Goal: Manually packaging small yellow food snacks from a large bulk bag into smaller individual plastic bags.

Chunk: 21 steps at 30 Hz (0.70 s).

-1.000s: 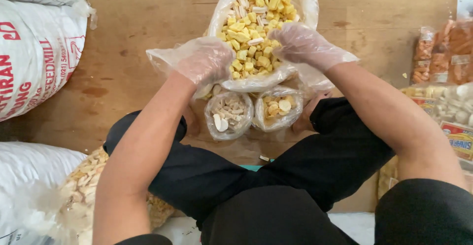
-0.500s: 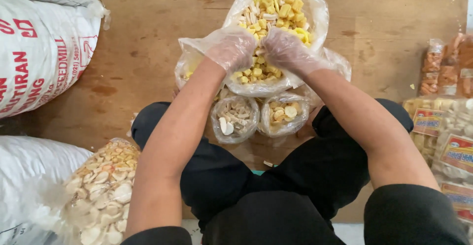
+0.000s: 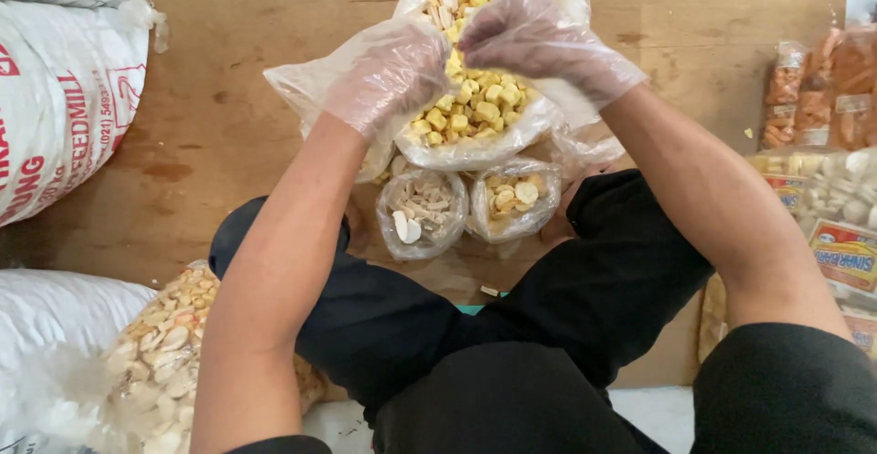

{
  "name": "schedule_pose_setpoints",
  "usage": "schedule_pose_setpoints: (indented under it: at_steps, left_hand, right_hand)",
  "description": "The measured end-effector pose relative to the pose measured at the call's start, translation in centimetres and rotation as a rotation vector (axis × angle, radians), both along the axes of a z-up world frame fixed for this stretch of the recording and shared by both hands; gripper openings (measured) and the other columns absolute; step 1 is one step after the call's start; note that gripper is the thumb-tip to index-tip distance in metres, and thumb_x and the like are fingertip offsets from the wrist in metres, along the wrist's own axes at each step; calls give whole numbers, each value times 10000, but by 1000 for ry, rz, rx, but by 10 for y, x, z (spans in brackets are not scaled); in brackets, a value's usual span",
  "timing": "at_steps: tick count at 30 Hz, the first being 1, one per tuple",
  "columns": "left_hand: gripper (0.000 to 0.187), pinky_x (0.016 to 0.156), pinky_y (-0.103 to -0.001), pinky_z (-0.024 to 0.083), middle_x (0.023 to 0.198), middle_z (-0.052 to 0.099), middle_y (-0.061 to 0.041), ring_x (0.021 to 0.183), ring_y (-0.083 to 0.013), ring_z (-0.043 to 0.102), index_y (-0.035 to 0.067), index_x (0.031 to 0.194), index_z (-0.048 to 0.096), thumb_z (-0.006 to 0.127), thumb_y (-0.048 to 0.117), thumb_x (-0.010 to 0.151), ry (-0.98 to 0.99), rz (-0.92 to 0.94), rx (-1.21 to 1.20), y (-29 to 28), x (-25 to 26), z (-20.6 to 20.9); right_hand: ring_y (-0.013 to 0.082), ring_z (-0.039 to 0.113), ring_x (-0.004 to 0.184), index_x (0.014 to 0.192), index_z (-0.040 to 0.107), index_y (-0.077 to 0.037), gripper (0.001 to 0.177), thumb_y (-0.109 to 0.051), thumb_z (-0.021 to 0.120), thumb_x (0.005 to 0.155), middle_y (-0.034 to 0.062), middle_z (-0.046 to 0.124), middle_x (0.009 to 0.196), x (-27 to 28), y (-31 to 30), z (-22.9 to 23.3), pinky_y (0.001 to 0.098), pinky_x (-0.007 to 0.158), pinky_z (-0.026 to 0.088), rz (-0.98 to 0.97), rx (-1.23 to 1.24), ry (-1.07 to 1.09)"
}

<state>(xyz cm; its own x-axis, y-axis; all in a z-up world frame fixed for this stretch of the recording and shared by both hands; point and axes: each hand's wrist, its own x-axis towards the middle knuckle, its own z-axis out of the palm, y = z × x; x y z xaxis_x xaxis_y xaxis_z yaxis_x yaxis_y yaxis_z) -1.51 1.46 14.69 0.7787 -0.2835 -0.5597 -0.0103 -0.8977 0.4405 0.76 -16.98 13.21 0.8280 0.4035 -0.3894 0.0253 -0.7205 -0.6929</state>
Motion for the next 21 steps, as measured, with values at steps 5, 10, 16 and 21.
schedule_pose_setpoints:
  at_steps: [5,10,16,21]
  left_hand:
    - [229,562,-228,475,743,518,-1,636,-101,463,132,730,559,583,78,951,104,-444,301,-11,-21,26]
    - [245,511,-199,416,702,475,-1,580,-88,417,94,746,541,465,-18,951,246,-574,364,-16,-46,-10]
    - [263,600,-268,500,841,622,-48,711,-145,573,101,872,681,435,75,962,313,-648,367,-6,-66,-58]
    - [231,515,-196,436,738,526,-21,602,-103,480,88,769,591,533,97,992,397,-447,265,-3,-59,-4]
  right_hand:
    - [192,647,984,1067,682,-134,104,-140,651,967,68,695,1094,15,-39,-11,324,867,540,-95,-36,56]
    - [230,672,1111,1117,740,-137,228,-84,695,900,113,709,1205,9,-53,0,343,937,568,-178,-248,83]
    - [175,591,816,1333,644,-136,410,-69,600,931,99,682,1292,6,-58,-19,295,724,505,24,-479,158]
    - [169,484,637,1477,531,-241,466,-384,515,1033,61,602,785,11,-57,-53,280,582,418,406,-785,51]
